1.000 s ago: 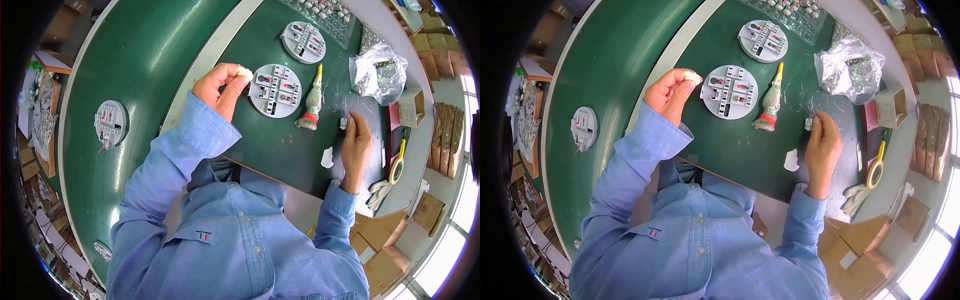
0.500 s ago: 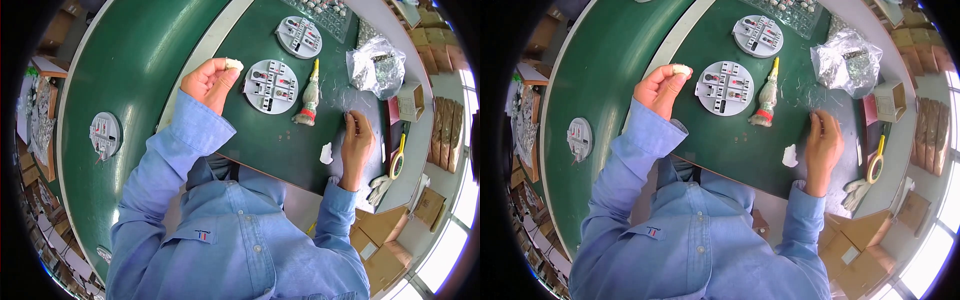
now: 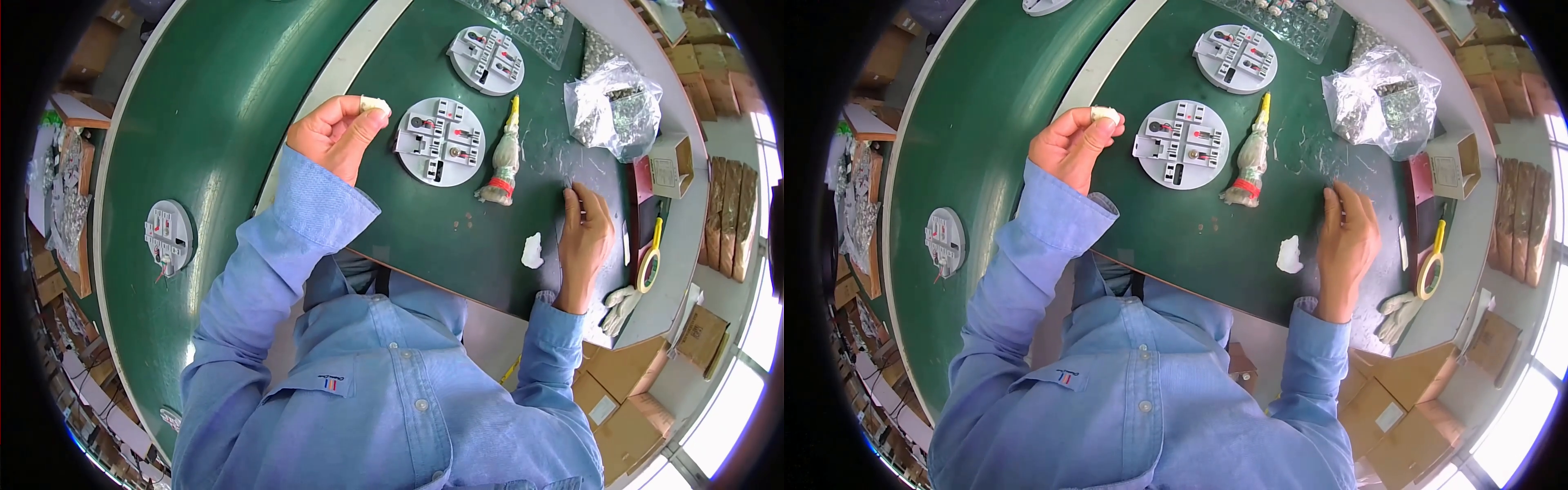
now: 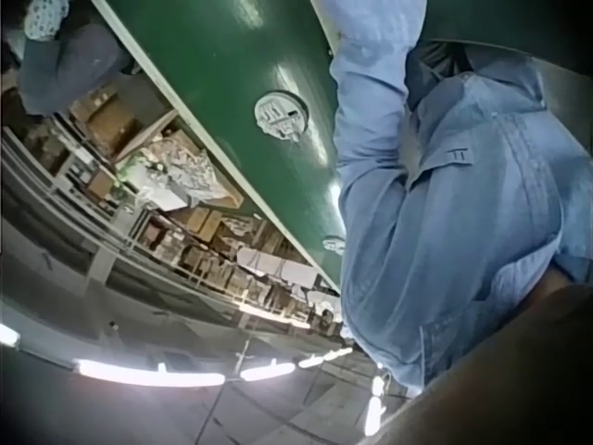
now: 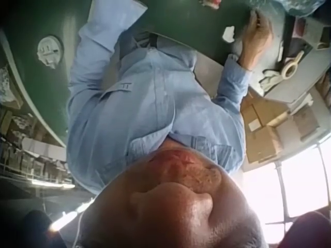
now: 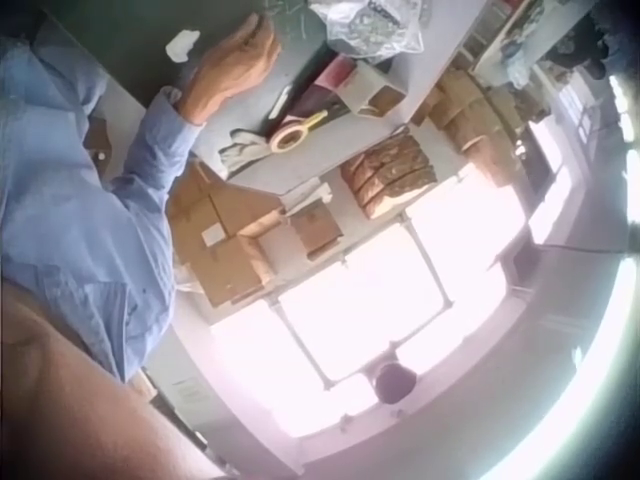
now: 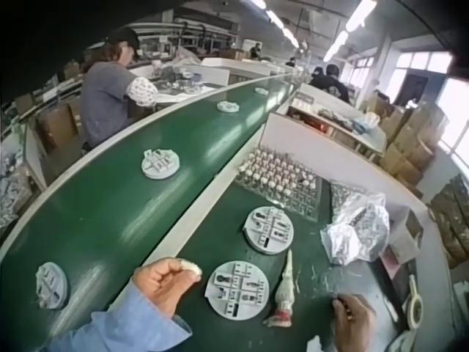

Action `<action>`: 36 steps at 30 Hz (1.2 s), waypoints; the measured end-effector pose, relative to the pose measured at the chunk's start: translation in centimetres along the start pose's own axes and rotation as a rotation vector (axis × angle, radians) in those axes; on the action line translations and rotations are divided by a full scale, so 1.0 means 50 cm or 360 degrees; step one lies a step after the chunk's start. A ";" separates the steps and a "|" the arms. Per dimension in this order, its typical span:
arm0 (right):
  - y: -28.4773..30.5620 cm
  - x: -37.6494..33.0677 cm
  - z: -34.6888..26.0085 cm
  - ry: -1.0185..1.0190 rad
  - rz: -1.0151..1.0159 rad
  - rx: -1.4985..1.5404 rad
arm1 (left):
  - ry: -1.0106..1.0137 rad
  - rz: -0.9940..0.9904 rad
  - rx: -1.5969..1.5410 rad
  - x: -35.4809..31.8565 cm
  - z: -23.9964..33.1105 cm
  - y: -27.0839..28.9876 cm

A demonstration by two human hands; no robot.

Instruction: Applying adhesive to circular plastic parts and mounting electronic modules.

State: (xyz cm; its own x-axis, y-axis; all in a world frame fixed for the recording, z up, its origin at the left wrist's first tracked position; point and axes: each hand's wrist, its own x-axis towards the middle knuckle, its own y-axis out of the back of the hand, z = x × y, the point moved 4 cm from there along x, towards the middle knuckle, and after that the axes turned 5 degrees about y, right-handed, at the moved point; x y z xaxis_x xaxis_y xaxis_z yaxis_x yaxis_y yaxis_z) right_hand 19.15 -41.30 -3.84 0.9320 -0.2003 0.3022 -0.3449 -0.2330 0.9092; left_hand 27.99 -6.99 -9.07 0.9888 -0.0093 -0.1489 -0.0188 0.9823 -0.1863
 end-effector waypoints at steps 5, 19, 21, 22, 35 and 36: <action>0.002 0.000 0.005 -0.0061 -0.0098 0.0111 | -0.0181 -0.0088 0.0227 0.002 0.007 0.001; -0.100 0.089 -0.341 0.0954 -0.0414 0.0809 | -0.0829 -0.0237 0.1263 -0.020 0.004 -0.047; -0.109 0.089 -0.356 0.1006 -0.0479 0.0860 | -0.0845 -0.0226 0.1249 -0.018 0.004 -0.046; -0.106 0.091 -0.360 0.1017 -0.0489 0.0863 | -0.0864 -0.0226 0.1235 -0.017 0.004 -0.045; -0.143 0.163 -0.319 0.1027 -0.0752 0.0837 | -0.0668 -0.0247 0.1171 0.047 -0.020 -0.058; -0.149 0.182 -0.322 0.1048 -0.0893 0.0833 | -0.0652 -0.0235 0.1187 0.053 -0.024 -0.058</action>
State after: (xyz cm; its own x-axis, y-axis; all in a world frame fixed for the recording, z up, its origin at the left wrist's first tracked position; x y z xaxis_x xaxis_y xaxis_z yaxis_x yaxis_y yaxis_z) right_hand 32.00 -26.06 -3.25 0.7964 0.5945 0.1112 0.3038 -0.5523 0.7763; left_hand 30.48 -10.08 -10.08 0.9516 -0.2196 0.2152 0.0745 0.8437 0.5316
